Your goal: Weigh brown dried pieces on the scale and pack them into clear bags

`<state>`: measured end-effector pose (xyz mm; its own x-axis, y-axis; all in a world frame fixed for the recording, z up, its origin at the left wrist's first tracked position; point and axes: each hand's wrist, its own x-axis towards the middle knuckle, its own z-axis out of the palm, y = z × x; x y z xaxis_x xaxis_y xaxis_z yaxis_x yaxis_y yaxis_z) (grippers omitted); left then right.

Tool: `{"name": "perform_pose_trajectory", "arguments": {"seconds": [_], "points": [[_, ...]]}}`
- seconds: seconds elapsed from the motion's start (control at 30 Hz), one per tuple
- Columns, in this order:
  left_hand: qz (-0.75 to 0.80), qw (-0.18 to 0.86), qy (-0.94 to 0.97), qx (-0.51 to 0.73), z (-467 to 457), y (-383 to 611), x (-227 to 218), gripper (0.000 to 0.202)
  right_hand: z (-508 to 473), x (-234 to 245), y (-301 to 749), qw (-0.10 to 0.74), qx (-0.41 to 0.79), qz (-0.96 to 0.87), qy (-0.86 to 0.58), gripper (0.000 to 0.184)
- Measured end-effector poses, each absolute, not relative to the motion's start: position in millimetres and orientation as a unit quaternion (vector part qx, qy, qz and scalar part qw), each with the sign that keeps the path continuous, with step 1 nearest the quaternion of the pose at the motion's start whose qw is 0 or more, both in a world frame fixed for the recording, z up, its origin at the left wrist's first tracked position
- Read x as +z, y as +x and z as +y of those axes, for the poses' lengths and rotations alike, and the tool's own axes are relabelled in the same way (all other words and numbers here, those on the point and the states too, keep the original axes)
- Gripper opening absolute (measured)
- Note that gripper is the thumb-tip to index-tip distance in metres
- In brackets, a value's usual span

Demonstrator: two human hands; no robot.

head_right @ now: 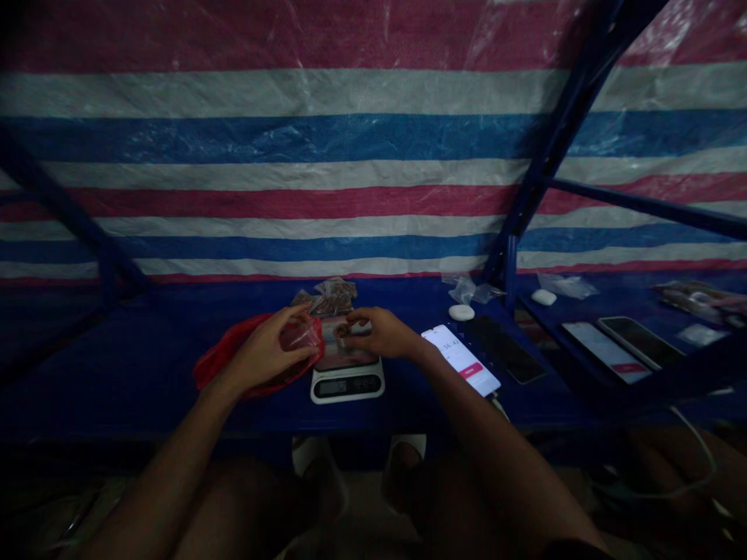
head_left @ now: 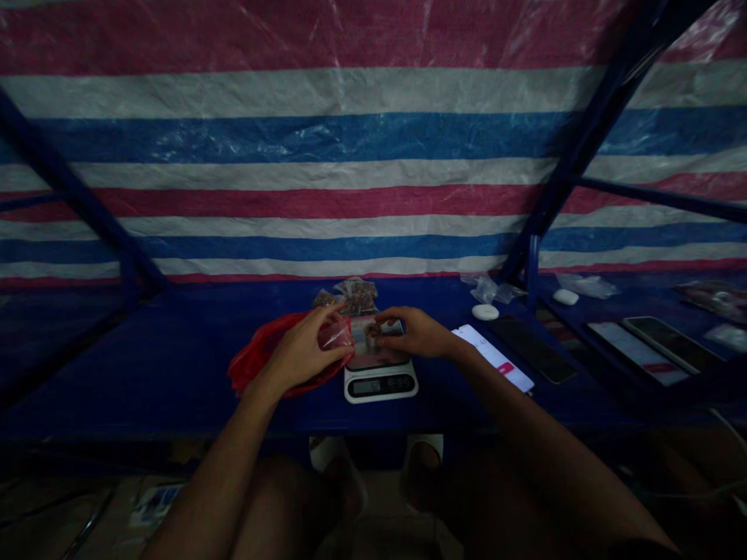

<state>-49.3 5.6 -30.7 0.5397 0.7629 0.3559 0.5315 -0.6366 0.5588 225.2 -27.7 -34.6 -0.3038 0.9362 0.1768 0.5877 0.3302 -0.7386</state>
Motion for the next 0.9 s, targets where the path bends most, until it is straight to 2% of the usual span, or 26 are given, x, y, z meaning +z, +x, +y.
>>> {"name": "perform_pose_trajectory", "arguments": {"seconds": [0.17, 0.4, 0.7, 0.9], "points": [[0.373, 0.184, 0.866, 0.278, 8, -40, -37, 0.079, -22, -39, 213, 0.319, 0.296, -0.763, -0.479, 0.029], [0.362, 0.167, 0.875, 0.274, 6, -30, -39, 0.078, -21, -35, 208, 0.348, 0.252, -0.791, -0.436, 0.03], [0.344, 0.203, 0.863, 0.308, 9, -22, -48, 0.075, -22, -32, 204, 0.32, 0.185, -0.842, -0.392, 0.039], [0.334, 0.247, 0.845, 0.337, 13, -22, -55, 0.075, -23, -30, 205, 0.341, 0.242, -0.806, -0.419, 0.037]]}}
